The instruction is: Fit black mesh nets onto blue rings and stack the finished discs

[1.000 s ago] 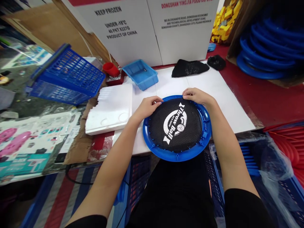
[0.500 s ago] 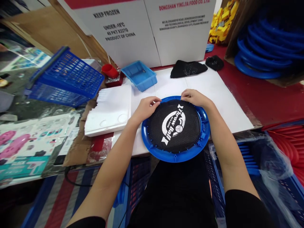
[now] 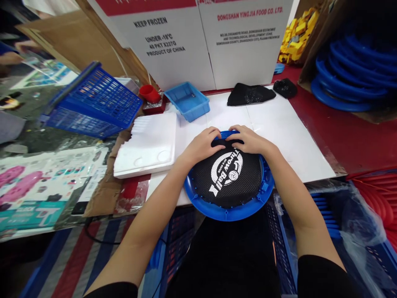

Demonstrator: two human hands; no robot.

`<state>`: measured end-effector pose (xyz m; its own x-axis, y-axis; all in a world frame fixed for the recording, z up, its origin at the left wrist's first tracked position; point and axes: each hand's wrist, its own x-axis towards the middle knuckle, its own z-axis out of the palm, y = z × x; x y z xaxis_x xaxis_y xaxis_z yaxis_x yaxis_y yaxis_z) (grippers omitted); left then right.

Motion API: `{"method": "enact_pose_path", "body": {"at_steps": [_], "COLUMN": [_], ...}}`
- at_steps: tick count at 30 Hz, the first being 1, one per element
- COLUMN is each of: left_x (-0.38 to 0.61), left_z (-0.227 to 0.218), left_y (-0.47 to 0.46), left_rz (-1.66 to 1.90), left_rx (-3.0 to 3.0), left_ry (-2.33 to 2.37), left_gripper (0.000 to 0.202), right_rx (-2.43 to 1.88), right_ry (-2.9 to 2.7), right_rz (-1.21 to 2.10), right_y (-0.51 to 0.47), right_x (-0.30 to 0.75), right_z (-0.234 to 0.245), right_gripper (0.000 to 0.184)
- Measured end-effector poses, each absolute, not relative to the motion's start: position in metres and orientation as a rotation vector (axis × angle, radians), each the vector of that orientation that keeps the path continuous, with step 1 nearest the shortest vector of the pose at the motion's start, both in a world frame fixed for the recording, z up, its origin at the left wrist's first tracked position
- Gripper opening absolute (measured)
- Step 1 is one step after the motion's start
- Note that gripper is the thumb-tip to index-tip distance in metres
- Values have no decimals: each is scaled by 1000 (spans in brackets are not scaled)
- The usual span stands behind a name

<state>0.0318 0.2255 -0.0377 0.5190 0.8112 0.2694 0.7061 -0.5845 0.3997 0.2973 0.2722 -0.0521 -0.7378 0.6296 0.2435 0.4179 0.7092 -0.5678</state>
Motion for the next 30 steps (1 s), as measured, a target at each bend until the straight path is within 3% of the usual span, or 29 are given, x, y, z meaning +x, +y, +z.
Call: {"method": "enact_pose_path", "body": {"at_steps": [6, 11, 16, 20, 25, 30], "left_x": [30, 26, 27, 28, 20, 15], "left_z": [-35, -37, -38, -40, -38, -39], "left_y": [222, 221, 220, 223, 227, 232], "left_rz": [557, 539, 448, 563, 738, 876], "left_rx": [2580, 2578, 2584, 2449, 2221, 1989], "left_ry": [1312, 1326, 1272, 1267, 1203, 1261], "left_gripper": [24, 29, 30, 28, 5, 11], "right_rx": [-847, -872, -855, -852, -844, -851], "right_ry": [-2523, -2579, -2607, -2544, -2485, -2302], "right_rz": [692, 624, 665, 782, 840, 885], "right_y": [269, 267, 267, 267, 265, 263], "right_x": [295, 296, 294, 293, 291, 286], "right_z": [-49, -48, -48, -48, -46, -42], "right_gripper": [20, 24, 9, 14, 19, 15]}}
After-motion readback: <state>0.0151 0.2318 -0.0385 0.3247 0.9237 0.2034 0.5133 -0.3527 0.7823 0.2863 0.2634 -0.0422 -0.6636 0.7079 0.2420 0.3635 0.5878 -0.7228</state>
